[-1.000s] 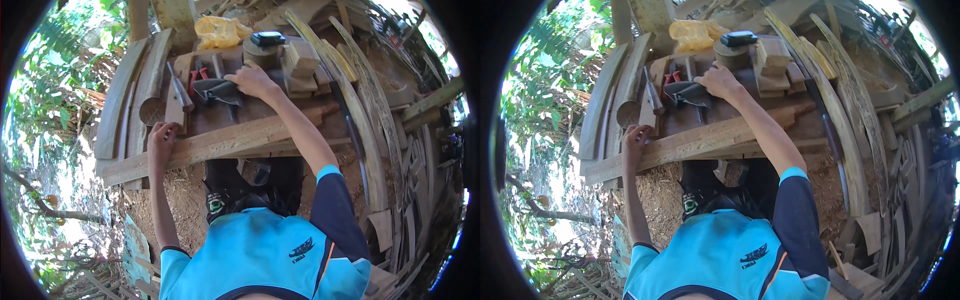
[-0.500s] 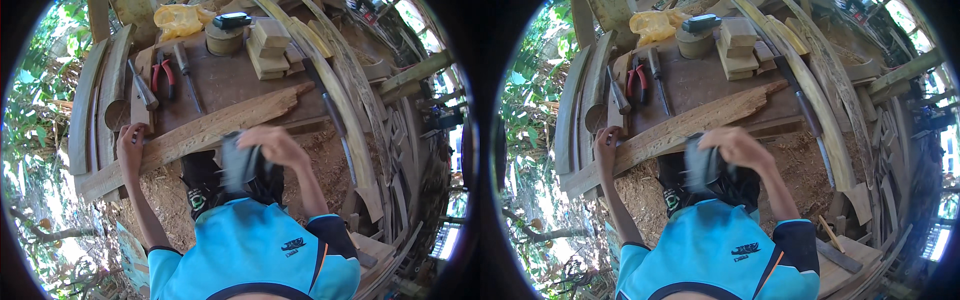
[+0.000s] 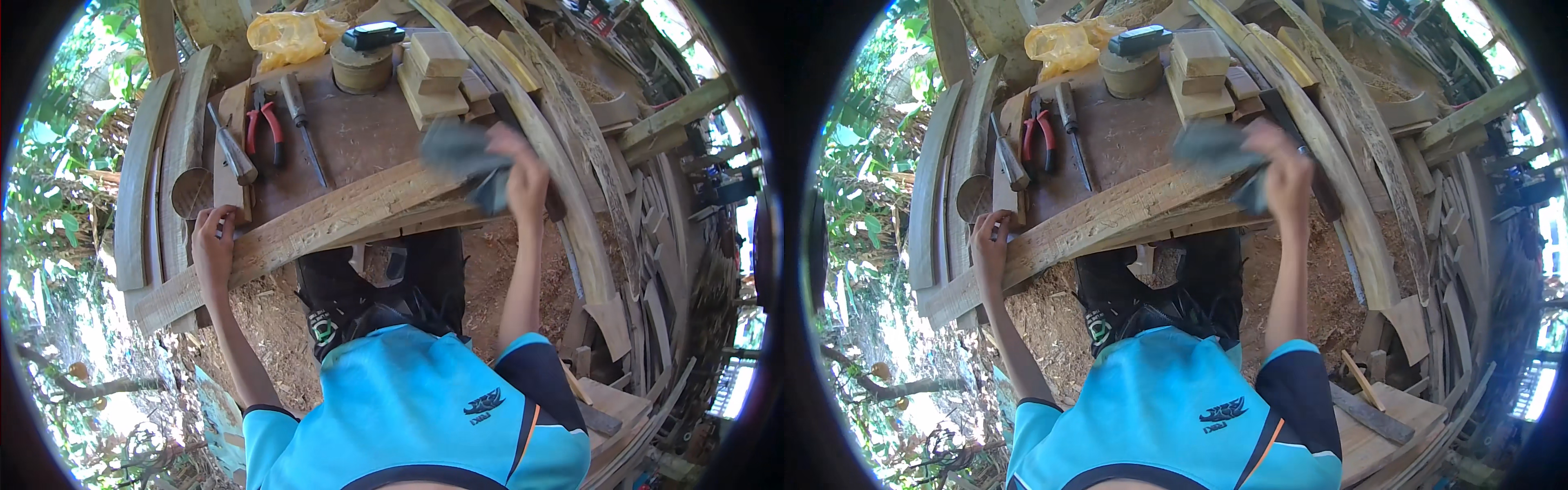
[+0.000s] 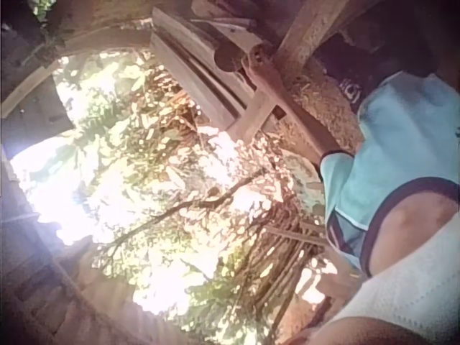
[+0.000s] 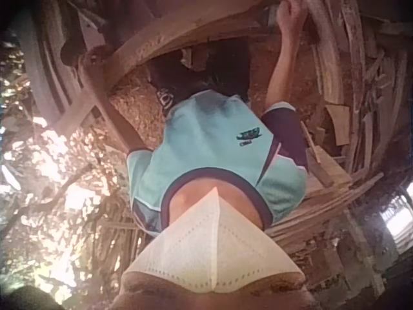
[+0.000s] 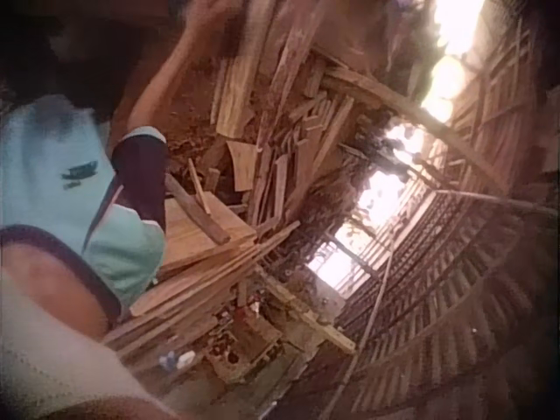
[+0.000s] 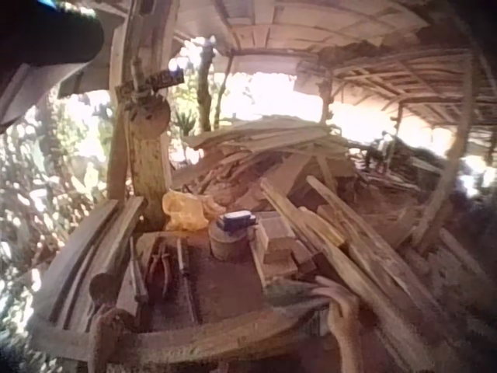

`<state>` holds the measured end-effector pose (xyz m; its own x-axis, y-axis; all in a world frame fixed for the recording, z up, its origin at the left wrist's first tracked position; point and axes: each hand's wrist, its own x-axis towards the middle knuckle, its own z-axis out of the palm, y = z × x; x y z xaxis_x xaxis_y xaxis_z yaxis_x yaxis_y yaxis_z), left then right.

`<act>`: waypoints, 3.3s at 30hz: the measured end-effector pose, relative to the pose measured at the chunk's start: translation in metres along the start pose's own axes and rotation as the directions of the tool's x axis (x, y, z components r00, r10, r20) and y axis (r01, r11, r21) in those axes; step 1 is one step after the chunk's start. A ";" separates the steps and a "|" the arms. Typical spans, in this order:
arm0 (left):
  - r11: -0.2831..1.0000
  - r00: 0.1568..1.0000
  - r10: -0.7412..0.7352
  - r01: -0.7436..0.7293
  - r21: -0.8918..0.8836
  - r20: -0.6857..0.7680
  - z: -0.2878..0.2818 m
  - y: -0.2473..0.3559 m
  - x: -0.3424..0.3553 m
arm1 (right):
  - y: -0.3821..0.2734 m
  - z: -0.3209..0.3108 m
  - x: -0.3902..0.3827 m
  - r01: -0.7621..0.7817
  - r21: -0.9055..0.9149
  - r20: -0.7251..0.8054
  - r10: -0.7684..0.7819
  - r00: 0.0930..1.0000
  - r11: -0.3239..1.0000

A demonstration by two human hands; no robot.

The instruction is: The person carves a small block of wood using a chisel and a wooden mallet. They then switch to a longer plank, using a knife to shape the end and a sanding block to smooth the surface. The person continues to refine the plank with the chisel and mallet, creating a tapered shape.

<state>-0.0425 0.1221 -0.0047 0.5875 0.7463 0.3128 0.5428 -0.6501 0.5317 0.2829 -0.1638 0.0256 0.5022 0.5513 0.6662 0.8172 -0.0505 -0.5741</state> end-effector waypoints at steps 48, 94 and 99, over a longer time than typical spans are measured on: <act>0.904 0.976 -0.099 0.169 0.393 -0.192 -0.036 0.004 -0.096 | 0.013 0.082 -0.017 0.151 -0.298 0.368 -0.033 0.929 0.943; 0.827 0.810 0.562 -0.556 -0.086 0.164 0.152 0.197 -0.045 | 0.002 0.043 -0.043 -0.046 0.110 0.409 -0.003 0.913 0.993; 0.852 0.829 0.523 -0.505 -0.135 0.199 0.093 0.159 -0.060 | -0.002 0.052 -0.052 0.192 -0.260 0.478 -0.046 0.877 0.946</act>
<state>0.0641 -0.0391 -0.0121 0.8902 0.2505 0.3805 0.0849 -0.9119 0.4016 0.2403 -0.1490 -0.0324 0.2671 0.8842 0.3831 0.9432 -0.1584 -0.2920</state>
